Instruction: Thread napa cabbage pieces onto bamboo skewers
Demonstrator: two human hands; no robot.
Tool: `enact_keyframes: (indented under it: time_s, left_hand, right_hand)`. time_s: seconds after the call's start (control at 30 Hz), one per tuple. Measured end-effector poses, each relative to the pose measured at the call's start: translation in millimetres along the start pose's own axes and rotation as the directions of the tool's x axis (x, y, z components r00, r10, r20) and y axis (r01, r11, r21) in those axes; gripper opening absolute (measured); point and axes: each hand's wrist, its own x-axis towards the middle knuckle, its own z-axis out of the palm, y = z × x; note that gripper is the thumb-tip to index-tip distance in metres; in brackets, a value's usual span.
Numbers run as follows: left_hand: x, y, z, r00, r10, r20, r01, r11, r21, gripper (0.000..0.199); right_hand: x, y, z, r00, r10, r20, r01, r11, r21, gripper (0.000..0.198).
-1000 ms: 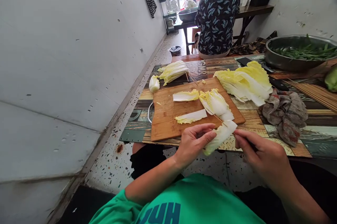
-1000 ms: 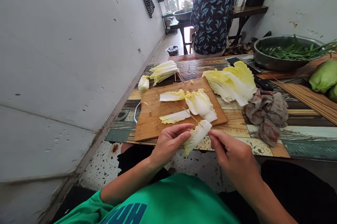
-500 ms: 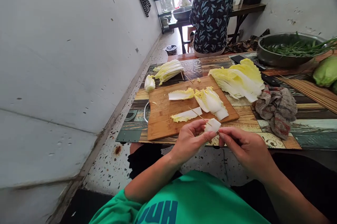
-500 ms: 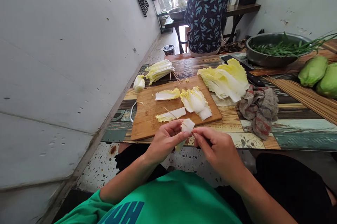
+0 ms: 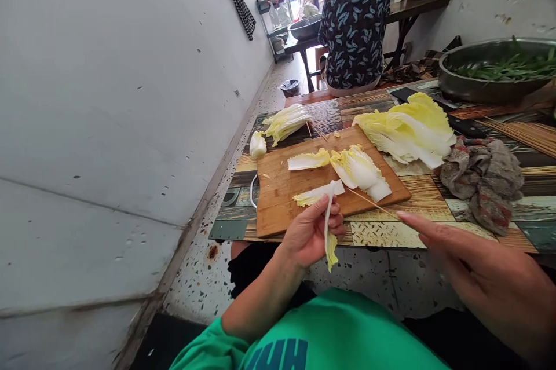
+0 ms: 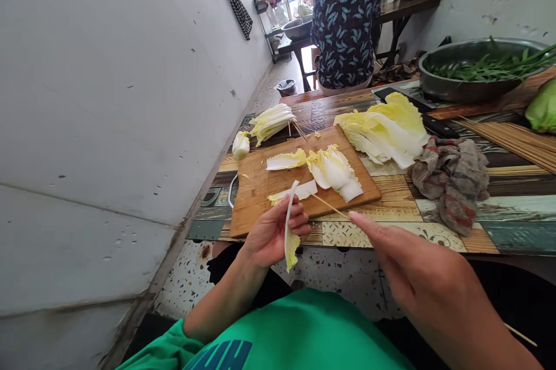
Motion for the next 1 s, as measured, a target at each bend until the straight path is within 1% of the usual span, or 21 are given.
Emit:
enact_keyframes:
  time_s: [0.1, 0.2, 0.27, 0.37, 0.5, 0.67, 0.83, 0.93, 1.0]
  left_hand:
    - [-1.3, -1.8, 1.0, 0.996, -0.089, 0.012, 0.089, 0.994, -0.068, 0.011]
    - [-2.8, -2.9, 2.4, 0.991, -0.136, 0.010, 0.136, 0.986, -0.094, 0.010]
    - [-2.9, -3.5, 2.7, 0.990, -0.141, 0.014, 0.142, 0.986, -0.089, 0.009]
    - [-2.2, -4.7, 2.1, 0.993, -0.111, 0.028, 0.112, 0.991, -0.070, 0.009]
    - [-1.4, -5.8, 1.0, 0.997, -0.068, 0.042, 0.069, 0.997, -0.029, 0.016]
    - [-1.4, -6.0, -0.9, 0.999, 0.016, 0.031, -0.019, 0.996, 0.087, 0.023]
    - [-1.7, -5.4, -1.6, 0.994, 0.099, -0.044, -0.087, 0.971, 0.222, 0.028]
    - [-1.2, -4.2, -0.2, 0.985, 0.134, -0.106, -0.106, 0.965, 0.238, 0.034]
    - [-0.6, -3.4, 0.6, 0.981, 0.137, -0.139, -0.102, 0.967, 0.234, 0.032]
  right_hand:
    - [2.5, -6.3, 0.7, 0.998, -0.051, 0.038, 0.052, 0.998, -0.026, 0.048]
    - [4.0, -9.1, 1.6, 0.999, -0.035, 0.032, 0.037, 0.998, -0.057, 0.047]
    - [3.9, -9.0, 2.4, 0.999, -0.024, 0.027, 0.026, 0.997, -0.074, 0.046]
    - [3.3, -8.2, 3.5, 0.999, -0.010, 0.031, 0.013, 0.996, -0.089, 0.046]
    - [2.5, -7.8, 3.5, 0.999, -0.002, 0.048, 0.006, 0.996, -0.091, 0.046]
    - [1.0, -6.9, 1.6, 0.998, -0.017, 0.065, 0.026, 0.989, -0.143, 0.048]
    - [-5.9, -3.1, -1.2, 0.995, 0.015, 0.103, 0.004, 0.982, -0.191, 0.051]
    - [-10.7, -0.4, -2.5, 0.995, 0.018, 0.103, 0.001, 0.983, -0.186, 0.051]
    - [-11.8, 0.3, -2.8, 0.995, 0.004, 0.103, 0.016, 0.982, -0.190, 0.050]
